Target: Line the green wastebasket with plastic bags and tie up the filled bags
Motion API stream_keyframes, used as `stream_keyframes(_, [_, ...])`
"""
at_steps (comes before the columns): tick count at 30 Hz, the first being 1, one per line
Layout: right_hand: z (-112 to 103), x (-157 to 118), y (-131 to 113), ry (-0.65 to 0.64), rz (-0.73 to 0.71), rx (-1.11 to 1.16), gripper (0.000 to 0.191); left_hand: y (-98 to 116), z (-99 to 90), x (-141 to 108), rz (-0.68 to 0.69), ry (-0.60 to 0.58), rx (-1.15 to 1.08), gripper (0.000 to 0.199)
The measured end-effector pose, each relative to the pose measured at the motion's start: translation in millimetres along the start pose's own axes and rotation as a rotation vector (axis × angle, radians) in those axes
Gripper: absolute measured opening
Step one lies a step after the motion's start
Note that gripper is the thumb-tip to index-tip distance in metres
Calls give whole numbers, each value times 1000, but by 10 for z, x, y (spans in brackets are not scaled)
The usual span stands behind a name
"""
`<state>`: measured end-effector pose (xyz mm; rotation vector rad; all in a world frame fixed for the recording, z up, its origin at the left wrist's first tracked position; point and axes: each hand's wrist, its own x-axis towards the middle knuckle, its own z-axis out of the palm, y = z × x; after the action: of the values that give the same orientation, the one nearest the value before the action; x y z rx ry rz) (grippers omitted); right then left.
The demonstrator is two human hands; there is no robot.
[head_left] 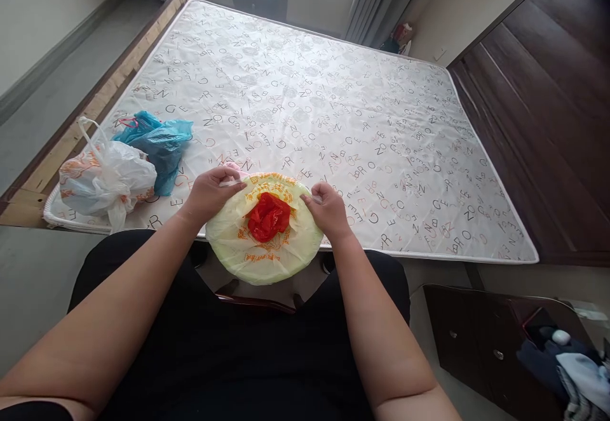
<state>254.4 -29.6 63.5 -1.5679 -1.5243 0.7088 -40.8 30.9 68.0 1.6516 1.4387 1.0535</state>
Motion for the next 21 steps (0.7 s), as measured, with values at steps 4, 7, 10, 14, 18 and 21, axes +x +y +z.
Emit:
stream_keyframes(4, [78, -69, -13, 93, -104, -204, 26, -31, 5, -65, 272, 54, 148, 13])
stream_keyframes(7, [137, -109, 6, 185, -212, -300, 29, -82, 4, -95, 448, 80, 217, 19])
stream_keyframes(10, [170, -121, 45, 258, -272, -348, 32, -99, 12, -115, 502, 109, 268, 23])
stream_keyframes(14, [189, -122, 72, 297, -298, -349, 32, -67, 32, -142, 422, 204, 335, 14])
stream_keyframes(18, [202, -131, 59, 327, -329, -349, 34, -7, 41, -148, 202, 273, 434, 24])
stream_keyframes(21, [208, -136, 52, 349, -339, -352, 35, 32, 46, -154, 234, 202, 451, 23])
